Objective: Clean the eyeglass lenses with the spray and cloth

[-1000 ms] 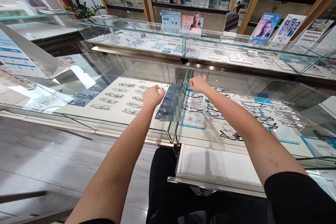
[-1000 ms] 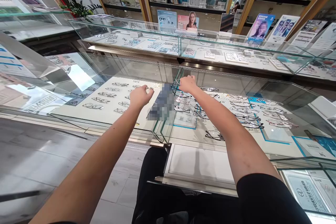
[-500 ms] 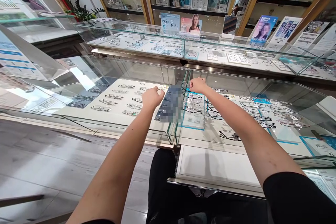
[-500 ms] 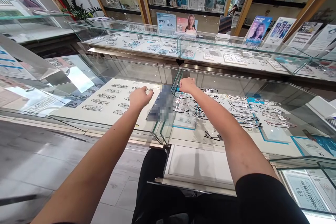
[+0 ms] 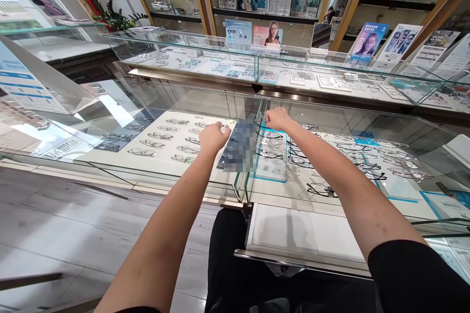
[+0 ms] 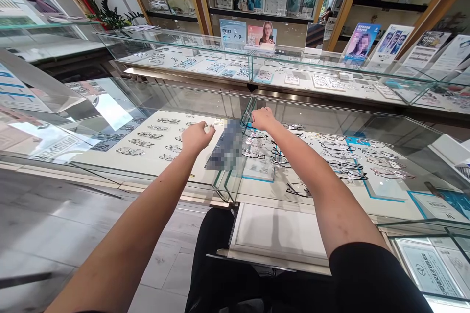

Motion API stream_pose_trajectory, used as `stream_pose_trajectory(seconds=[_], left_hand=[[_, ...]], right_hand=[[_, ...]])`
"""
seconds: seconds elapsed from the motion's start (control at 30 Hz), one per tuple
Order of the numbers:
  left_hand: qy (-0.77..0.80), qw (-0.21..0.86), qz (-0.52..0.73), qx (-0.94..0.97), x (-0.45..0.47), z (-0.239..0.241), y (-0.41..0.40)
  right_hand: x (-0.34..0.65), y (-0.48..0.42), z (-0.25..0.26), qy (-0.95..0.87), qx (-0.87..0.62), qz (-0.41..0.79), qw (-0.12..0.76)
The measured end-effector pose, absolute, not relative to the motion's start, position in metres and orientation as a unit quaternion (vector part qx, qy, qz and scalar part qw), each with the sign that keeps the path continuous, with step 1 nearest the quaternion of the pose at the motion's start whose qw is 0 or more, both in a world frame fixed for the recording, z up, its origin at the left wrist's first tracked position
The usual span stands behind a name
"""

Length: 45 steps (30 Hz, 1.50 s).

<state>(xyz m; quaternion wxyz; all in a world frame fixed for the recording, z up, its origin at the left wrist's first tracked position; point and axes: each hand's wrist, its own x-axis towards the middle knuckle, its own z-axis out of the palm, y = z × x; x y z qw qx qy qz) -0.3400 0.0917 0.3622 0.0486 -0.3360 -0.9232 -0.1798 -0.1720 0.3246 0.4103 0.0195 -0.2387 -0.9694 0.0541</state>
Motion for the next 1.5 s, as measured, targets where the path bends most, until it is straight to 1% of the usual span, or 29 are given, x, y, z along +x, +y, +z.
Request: stream_pose_trajectory(seconds=[0.23,0.7,1.07,1.27,1.5], left_hand=[[-0.929,0.047,-0.169,-0.326,-0.338,0.363,0.092],[-0.925,0.052,-0.181,-0.331,-0.341,0.360,0.092],[-0.924,0.045,-0.181,-0.335,-0.340,0.362,0.091],[-0.925,0.045,-0.172,-0.335,-0.338,0.363,0.090],[-0.924,0.045,-0.177,-0.335,-0.339,0.362,0.090]], right_hand=[[-0.173,0.335,0.404,-0.968,-0.234,0.085,0.024],[-0.178,0.338,0.397,-0.956,-0.247,0.128,0.089],[-0.181,0.345,0.398,-0.950,-0.251,0.149,0.110],[-0.180,0.349,0.399,-0.952,-0.242,0.149,0.116],[-0.178,0.342,0.400,-0.960,-0.219,0.123,0.124]])
